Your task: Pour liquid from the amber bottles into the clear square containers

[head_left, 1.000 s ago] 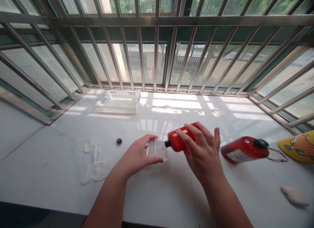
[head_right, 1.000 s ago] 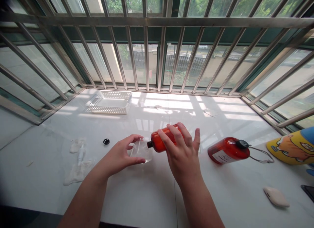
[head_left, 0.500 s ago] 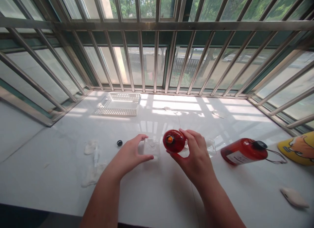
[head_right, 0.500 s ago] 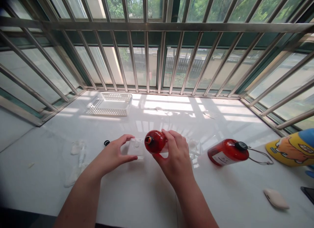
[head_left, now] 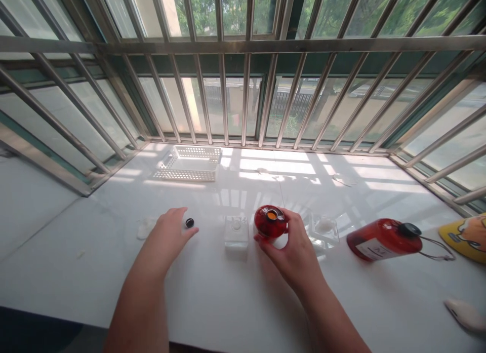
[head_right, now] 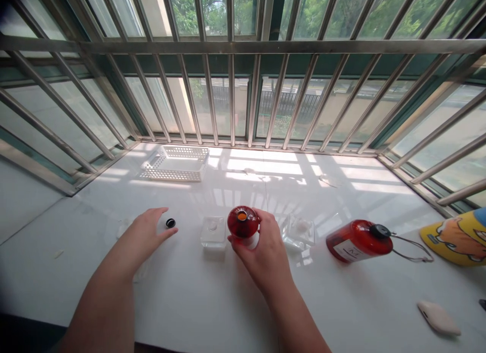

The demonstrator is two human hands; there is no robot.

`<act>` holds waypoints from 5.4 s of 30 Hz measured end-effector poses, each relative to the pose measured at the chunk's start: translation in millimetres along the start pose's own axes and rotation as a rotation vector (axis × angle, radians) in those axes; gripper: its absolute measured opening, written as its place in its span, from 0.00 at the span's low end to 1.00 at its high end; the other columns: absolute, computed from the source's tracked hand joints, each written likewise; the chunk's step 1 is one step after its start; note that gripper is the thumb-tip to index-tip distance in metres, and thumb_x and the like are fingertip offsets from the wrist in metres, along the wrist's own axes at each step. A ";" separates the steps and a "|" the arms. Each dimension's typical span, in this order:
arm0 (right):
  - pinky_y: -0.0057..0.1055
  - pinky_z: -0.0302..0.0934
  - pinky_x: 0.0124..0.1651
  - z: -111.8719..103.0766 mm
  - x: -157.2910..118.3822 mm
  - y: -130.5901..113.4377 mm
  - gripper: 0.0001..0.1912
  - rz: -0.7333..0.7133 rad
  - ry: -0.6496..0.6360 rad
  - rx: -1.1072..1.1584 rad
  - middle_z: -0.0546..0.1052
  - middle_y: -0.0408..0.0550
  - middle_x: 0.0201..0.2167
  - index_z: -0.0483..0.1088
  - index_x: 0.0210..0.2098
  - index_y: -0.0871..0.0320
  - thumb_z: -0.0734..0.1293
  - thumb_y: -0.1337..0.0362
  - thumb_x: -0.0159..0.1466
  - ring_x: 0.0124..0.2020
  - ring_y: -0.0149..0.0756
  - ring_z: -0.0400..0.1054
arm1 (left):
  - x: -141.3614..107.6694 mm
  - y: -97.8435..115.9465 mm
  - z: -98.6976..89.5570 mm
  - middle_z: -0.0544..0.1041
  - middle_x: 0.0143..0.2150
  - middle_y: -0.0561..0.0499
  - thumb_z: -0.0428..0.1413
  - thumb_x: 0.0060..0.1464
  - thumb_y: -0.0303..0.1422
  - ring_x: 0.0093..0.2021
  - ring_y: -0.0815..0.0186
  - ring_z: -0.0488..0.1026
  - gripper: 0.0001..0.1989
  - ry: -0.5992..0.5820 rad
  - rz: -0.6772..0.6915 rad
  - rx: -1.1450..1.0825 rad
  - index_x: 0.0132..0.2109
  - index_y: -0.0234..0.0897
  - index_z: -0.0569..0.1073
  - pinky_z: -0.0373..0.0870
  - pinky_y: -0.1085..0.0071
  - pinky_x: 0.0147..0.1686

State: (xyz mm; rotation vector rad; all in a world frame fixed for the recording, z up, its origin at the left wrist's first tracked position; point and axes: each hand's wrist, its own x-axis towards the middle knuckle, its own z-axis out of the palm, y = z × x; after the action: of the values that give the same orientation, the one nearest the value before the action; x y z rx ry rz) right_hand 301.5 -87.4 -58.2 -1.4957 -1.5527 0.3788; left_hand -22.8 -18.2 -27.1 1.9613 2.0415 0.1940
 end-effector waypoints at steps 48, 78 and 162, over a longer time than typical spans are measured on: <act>0.40 0.75 0.58 -21.3 6.0 -30.5 0.16 -0.364 0.191 -0.047 0.83 0.51 0.52 0.75 0.60 0.52 0.71 0.70 0.75 0.54 0.42 0.78 | -46.4 133.3 46.0 0.76 0.71 0.39 0.63 0.71 0.33 0.72 0.49 0.74 0.31 0.265 0.767 -0.434 0.74 0.45 0.61 0.63 0.37 0.77; 0.41 0.79 0.50 -13.6 4.8 -30.2 0.07 -0.306 0.206 0.028 0.85 0.50 0.50 0.77 0.50 0.50 0.72 0.68 0.74 0.50 0.43 0.81 | -51.5 139.3 40.8 0.78 0.68 0.45 0.63 0.65 0.24 0.69 0.53 0.76 0.30 0.106 0.721 -0.574 0.70 0.47 0.66 0.59 0.43 0.79; 0.54 0.73 0.62 -8.1 -5.7 -35.4 0.22 0.141 0.145 0.163 0.83 0.53 0.58 0.66 0.63 0.48 0.70 0.52 0.74 0.59 0.51 0.79 | -54.8 130.9 29.3 0.75 0.73 0.42 0.71 0.63 0.33 0.72 0.50 0.74 0.39 0.050 0.612 -0.515 0.74 0.48 0.62 0.73 0.48 0.72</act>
State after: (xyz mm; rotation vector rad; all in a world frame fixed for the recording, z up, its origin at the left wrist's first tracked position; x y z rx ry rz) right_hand 284.7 -103.2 -29.6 -1.4751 -1.2759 0.4569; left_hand 111.8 -68.3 -8.3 2.1565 1.1784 0.8125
